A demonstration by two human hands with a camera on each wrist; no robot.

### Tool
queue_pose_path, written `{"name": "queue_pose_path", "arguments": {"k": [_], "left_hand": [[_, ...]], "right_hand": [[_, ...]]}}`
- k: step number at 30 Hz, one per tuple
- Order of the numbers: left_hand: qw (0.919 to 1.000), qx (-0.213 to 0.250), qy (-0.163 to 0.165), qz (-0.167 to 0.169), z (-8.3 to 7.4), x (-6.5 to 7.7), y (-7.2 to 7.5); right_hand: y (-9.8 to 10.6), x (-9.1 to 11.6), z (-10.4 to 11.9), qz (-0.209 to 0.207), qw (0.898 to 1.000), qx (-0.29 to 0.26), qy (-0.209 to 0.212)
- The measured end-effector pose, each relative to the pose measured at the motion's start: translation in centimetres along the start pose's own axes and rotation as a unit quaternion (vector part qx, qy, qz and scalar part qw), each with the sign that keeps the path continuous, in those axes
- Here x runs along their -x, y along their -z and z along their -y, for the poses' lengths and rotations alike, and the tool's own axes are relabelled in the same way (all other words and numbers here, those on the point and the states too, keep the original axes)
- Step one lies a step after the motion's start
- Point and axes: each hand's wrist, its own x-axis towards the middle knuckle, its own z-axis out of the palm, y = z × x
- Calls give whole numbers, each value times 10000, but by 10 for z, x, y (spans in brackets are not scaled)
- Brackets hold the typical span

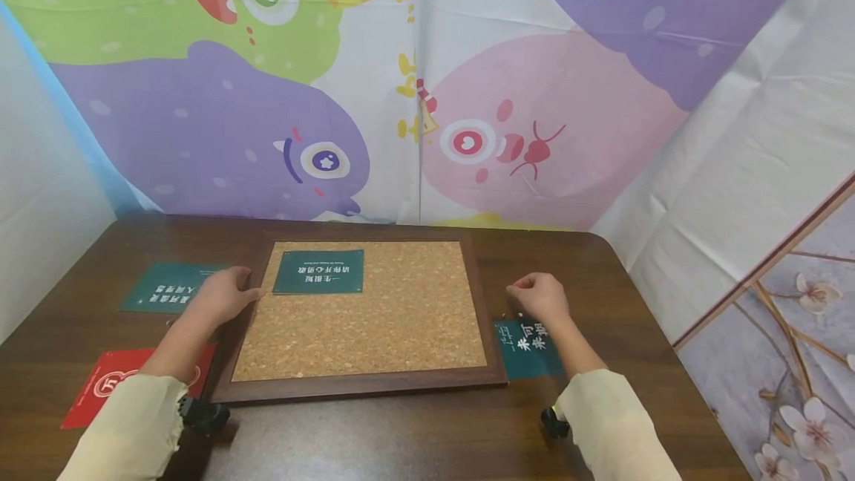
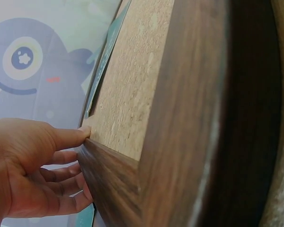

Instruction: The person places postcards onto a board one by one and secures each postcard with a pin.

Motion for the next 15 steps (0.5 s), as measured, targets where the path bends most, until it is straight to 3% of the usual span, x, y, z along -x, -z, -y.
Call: {"name": "queue_pose_path", "arguments": {"k": [15], "left_hand": [[10000, 28, 40, 17, 2, -2, -1]], "right_hand": [[1, 9, -12, 260, 9995, 134, -83]]}}
